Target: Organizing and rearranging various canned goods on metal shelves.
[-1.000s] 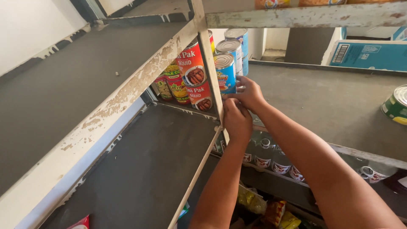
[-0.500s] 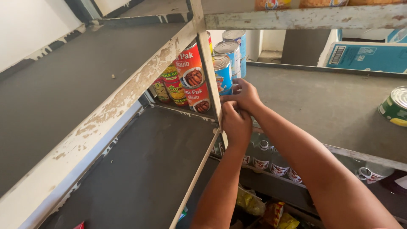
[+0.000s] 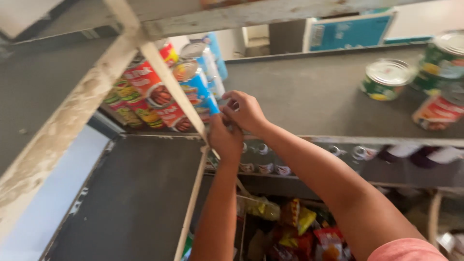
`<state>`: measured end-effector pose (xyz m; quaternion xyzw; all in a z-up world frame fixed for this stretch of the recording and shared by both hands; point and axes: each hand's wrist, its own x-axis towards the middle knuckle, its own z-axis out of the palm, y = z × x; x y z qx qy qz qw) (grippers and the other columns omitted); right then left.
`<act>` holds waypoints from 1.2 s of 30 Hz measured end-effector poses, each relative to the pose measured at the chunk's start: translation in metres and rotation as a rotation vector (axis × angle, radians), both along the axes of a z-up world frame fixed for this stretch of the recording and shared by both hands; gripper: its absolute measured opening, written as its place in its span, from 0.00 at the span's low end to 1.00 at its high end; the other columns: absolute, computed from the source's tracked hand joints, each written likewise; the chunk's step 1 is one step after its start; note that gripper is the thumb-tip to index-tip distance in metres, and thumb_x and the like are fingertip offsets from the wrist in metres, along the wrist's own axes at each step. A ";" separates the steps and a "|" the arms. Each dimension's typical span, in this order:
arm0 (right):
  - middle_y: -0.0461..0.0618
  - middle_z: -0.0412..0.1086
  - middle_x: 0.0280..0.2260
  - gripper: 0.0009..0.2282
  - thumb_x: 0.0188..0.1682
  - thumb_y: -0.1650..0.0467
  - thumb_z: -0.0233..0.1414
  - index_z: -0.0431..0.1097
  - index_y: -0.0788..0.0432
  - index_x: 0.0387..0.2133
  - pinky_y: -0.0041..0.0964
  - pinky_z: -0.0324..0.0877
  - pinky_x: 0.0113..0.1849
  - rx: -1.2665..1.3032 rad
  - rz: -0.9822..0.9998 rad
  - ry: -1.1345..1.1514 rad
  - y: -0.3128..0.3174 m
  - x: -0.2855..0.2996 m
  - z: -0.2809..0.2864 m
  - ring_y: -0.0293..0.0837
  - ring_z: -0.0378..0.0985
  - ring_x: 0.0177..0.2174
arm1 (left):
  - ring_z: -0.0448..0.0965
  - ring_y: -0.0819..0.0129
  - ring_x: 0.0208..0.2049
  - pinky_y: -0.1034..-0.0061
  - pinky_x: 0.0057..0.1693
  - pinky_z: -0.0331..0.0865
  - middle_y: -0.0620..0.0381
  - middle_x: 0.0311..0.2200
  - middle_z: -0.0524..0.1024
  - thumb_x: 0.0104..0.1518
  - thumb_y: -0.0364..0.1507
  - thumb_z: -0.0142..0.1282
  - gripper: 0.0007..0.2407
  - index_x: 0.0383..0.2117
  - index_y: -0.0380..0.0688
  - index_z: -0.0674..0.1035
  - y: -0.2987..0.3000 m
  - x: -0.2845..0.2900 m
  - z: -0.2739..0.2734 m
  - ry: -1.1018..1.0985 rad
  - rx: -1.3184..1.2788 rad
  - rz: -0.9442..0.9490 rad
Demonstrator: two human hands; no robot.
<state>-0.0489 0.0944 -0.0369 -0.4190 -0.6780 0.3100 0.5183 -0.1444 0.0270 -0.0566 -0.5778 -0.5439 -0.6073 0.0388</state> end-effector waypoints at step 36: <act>0.60 0.74 0.29 0.08 0.43 0.69 0.59 0.71 0.63 0.25 0.55 0.72 0.36 0.189 -0.730 -0.483 -0.114 0.305 -0.006 0.61 0.78 0.32 | 0.80 0.51 0.48 0.63 0.54 0.73 0.54 0.43 0.78 0.37 0.39 0.76 0.25 0.42 0.52 0.76 0.089 0.321 0.017 0.230 -0.240 -0.850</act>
